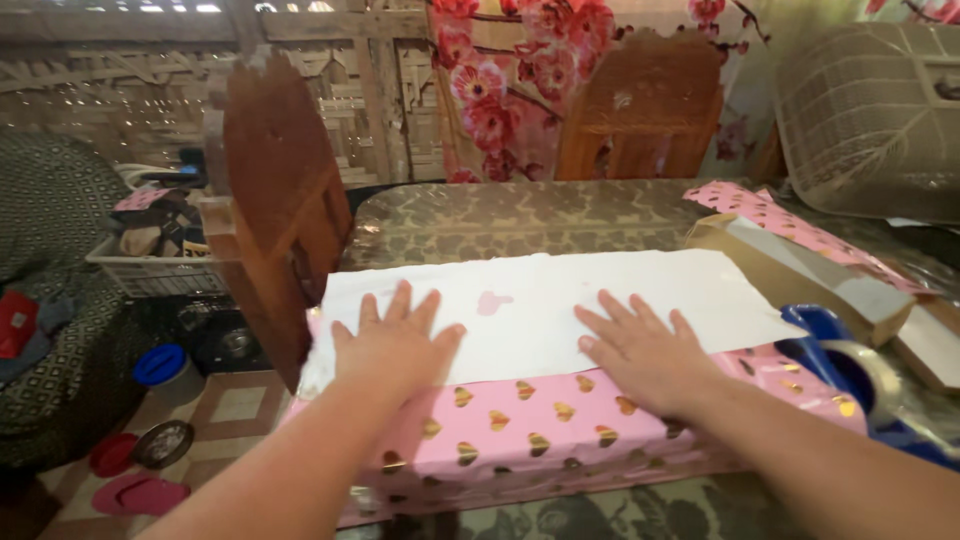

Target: The person wraps a rectangular box with pink heart-patterned wrapping paper. They fold the paper over the box, smooth the edges, and secure the folds with clear tape using a blue tape dispenser. The process includes folding both ends and taping them down.

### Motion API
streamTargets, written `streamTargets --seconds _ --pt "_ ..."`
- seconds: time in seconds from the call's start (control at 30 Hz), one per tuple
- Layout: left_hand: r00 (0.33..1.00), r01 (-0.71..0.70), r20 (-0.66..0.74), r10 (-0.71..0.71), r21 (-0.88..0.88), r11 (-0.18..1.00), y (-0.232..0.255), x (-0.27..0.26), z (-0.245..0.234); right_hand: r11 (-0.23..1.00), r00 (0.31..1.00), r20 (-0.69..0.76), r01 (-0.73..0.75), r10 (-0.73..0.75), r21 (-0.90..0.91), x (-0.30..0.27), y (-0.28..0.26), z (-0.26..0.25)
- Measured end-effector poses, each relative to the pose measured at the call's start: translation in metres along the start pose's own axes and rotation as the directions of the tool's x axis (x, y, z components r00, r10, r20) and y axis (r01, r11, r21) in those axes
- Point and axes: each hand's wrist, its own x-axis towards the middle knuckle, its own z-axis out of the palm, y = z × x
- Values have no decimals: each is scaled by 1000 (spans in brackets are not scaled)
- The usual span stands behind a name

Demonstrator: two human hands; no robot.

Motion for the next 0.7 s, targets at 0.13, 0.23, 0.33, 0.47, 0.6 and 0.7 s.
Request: streamTargets --seconds 0.13,0.23,0.33,0.47,0.6,0.7 --pt "998 61 9 -60 -107 992 -28 14 3 997 997 12 -78 78 -3 3 -6 -1" --pt "998 43 -46 -49 -119 992 -36 21 12 990 988 58 -144 144 -6 2 -13 -10" --pt "983 -8 -184 0 -45 999 -32 22 13 982 973 129 -189 189 -8 9 -29 -22" --pt "977 -178 -127 173 -25 984 14 7 12 999 994 100 53 -54 13 16 -56 -14" --pt "946 -317 -109 305 -112 942 53 -24 32 985 985 36 166 -168 43 14 -52 3" --pt "961 -263 -95 261 -8 965 45 -19 33 996 995 26 92 -92 12 22 -16 4"
